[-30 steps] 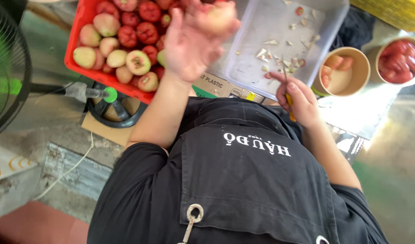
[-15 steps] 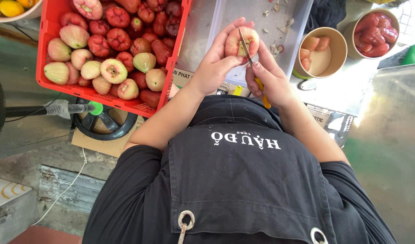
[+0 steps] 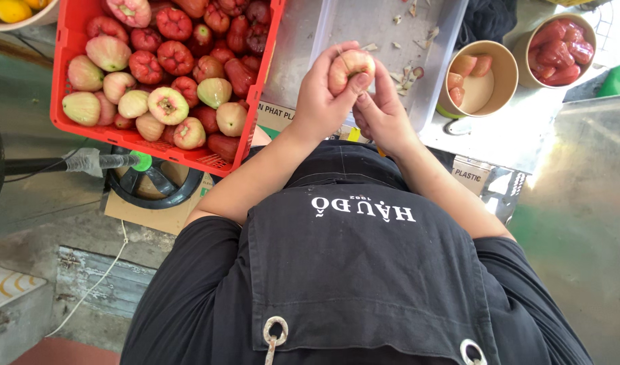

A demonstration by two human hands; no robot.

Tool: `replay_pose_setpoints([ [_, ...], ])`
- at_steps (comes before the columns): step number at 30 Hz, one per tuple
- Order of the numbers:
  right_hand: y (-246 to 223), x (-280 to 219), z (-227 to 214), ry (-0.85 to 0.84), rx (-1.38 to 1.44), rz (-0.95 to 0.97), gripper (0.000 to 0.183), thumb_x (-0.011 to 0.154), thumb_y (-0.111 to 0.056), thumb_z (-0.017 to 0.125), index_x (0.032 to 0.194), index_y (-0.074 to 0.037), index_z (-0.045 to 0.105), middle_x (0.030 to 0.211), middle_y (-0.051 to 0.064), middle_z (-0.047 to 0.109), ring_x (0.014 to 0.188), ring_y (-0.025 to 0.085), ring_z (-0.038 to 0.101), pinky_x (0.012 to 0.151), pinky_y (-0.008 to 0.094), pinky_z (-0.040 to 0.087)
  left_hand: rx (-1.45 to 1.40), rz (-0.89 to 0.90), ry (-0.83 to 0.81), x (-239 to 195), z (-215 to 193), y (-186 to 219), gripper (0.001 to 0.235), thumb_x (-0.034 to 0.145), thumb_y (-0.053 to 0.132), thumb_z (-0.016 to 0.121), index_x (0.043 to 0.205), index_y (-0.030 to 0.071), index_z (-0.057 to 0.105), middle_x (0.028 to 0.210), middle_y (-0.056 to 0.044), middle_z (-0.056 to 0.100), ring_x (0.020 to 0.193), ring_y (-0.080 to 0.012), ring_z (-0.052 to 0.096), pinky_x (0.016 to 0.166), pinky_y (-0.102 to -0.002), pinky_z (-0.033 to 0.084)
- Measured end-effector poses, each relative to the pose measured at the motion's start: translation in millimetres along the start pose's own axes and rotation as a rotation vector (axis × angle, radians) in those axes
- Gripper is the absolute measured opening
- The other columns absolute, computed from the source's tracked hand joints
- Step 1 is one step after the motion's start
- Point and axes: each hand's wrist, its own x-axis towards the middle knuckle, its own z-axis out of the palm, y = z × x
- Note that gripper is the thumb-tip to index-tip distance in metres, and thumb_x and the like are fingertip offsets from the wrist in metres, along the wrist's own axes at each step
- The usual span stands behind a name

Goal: The person peels and cuts rose apples using a small knife. They remove the skin and core, then place the prepared fruit into a paper bowl while discarding the peels into a plastic tray.

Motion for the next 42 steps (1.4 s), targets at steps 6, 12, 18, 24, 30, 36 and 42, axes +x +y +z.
replay_pose_setpoints([
  [6, -5, 4, 3, -0.004, -0.040, -0.032, 0.065, 0.115, -0.016, 0.052, 0.169, -0.021, 0.017, 0.080, -0.002, 0.049, 0.062, 0.006, 0.043, 0.050, 0.020, 0.033, -0.385, -0.189, -0.059, 8, 1, -10, 0.047, 0.102, 0.018, 0.076, 0.137, -0.003, 0.053, 0.119, -0.007, 0.067, 0.109, -0.0120, 0.064, 0.095, -0.027, 0.056],
  [12, -20, -9, -9, -0.102, 0.247, 0.126, 0.052, 0.113, -0.026, 0.047, 0.162, -0.031, 0.027, 0.074, -0.003, 0.044, 0.059, 0.006, 0.040, 0.049, 0.020, 0.030, -0.377, -0.224, -0.153, 8, -7, -24, 0.043, 0.101, 0.019, 0.075, 0.133, -0.001, 0.055, 0.115, -0.007, 0.066, 0.104, -0.0120, 0.066, 0.090, -0.029, 0.059],
  [18, -19, 3, -60, -0.048, 0.579, 0.307, 0.015, 0.119, -0.034, 0.046, 0.130, -0.025, 0.044, 0.075, -0.003, 0.045, 0.057, 0.006, 0.037, 0.047, 0.021, 0.027, -0.614, -0.539, 0.044, 20, -28, -36, 0.047, 0.100, 0.037, 0.064, 0.136, 0.008, 0.053, 0.111, -0.006, 0.068, 0.090, -0.0126, 0.069, 0.069, -0.025, 0.058],
  [24, -15, 27, -70, 0.036, -0.396, 0.585, 0.044, 0.109, -0.029, 0.044, 0.153, -0.024, 0.041, 0.069, -0.002, 0.046, 0.049, 0.007, 0.035, 0.044, 0.023, 0.029, -0.612, -0.513, -0.122, 17, -39, -29, 0.067, 0.106, 0.056, 0.044, 0.143, 0.000, 0.056, 0.119, -0.012, 0.075, 0.080, -0.0112, 0.066, 0.056, -0.018, 0.047],
  [30, -39, -9, -34, -0.153, -0.156, 0.071, 0.065, 0.113, -0.023, 0.039, 0.172, -0.018, 0.011, 0.069, 0.000, 0.045, 0.053, 0.009, 0.040, 0.050, 0.023, 0.037, -0.412, -0.300, -0.341, 13, -35, -10, 0.077, 0.090, -0.003, 0.079, 0.154, 0.007, 0.038, 0.141, -0.008, 0.057, 0.117, -0.0122, 0.059, 0.092, -0.023, 0.052],
  [36, -46, -18, -14, -0.235, -0.180, 0.058, 0.070, 0.114, -0.021, 0.042, 0.171, -0.020, 0.003, 0.072, -0.002, 0.044, 0.060, 0.007, 0.038, 0.052, 0.021, 0.036, -0.176, -0.249, -0.346, 11, -30, 9, 0.072, 0.091, -0.006, 0.078, 0.153, 0.004, 0.041, 0.143, -0.008, 0.057, 0.131, -0.0145, 0.058, 0.108, -0.031, 0.054],
  [42, -32, -12, -9, -0.158, -0.197, -0.008, 0.063, 0.117, -0.019, 0.044, 0.171, -0.018, 0.013, 0.072, -0.003, 0.043, 0.060, 0.006, 0.038, 0.052, 0.021, 0.033, -0.086, -0.191, -0.374, 8, -29, 15, 0.068, 0.093, -0.001, 0.080, 0.151, 0.003, 0.044, 0.140, -0.009, 0.060, 0.129, -0.0150, 0.061, 0.108, -0.031, 0.055],
])
